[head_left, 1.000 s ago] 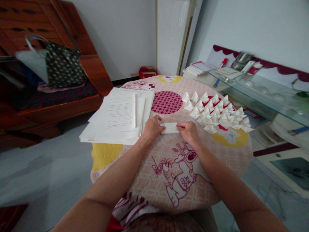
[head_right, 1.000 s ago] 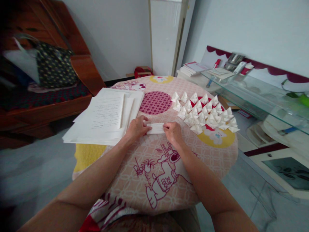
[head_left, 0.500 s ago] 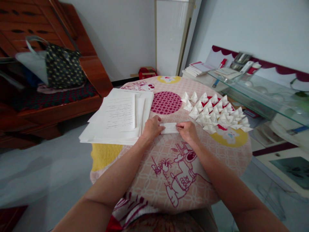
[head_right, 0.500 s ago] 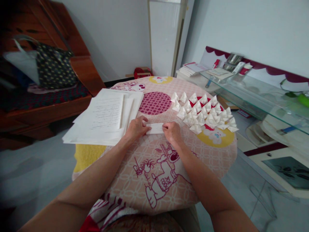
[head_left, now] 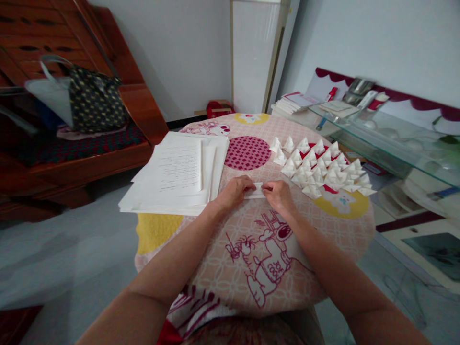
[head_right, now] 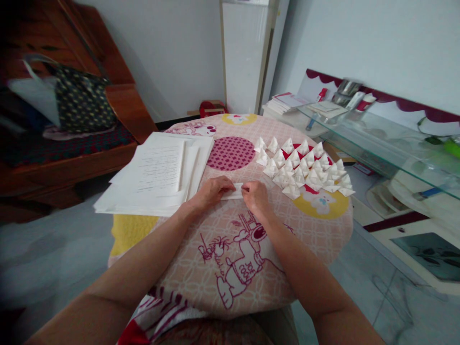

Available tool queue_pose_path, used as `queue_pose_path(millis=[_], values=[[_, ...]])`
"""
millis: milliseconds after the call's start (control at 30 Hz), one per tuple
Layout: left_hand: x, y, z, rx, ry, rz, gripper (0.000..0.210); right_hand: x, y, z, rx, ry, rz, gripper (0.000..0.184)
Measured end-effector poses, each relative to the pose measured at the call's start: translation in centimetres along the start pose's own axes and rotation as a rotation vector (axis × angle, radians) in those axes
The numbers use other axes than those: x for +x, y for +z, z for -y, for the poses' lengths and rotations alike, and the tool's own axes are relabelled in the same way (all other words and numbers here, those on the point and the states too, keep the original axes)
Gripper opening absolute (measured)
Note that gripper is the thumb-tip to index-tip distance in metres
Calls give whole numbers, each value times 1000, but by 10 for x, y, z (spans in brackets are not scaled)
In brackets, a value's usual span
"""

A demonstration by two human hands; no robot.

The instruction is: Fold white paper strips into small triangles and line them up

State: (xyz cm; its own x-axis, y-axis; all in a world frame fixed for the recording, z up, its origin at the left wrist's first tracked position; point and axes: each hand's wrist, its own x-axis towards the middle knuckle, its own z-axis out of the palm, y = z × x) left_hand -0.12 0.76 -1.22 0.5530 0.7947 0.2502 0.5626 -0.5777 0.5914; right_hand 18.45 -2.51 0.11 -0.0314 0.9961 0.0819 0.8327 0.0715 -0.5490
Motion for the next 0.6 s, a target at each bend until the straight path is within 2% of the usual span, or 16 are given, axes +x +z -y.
queue_pose_path(millis=[100,300,467,600], values=[[0,1,4,5,39,40,32,-3,0,3,-54,-15,-5,20],[-5,-2,-1,53,-2,69,30,-6,-1,1,-136,-13,-2,20],[-5,-2,-2,91,-24,98,33,0,-2,-12,-11,43,45,25],[-4,-2,-1,74,-34,124,34,1,-6,-19,136,135,81,17]])
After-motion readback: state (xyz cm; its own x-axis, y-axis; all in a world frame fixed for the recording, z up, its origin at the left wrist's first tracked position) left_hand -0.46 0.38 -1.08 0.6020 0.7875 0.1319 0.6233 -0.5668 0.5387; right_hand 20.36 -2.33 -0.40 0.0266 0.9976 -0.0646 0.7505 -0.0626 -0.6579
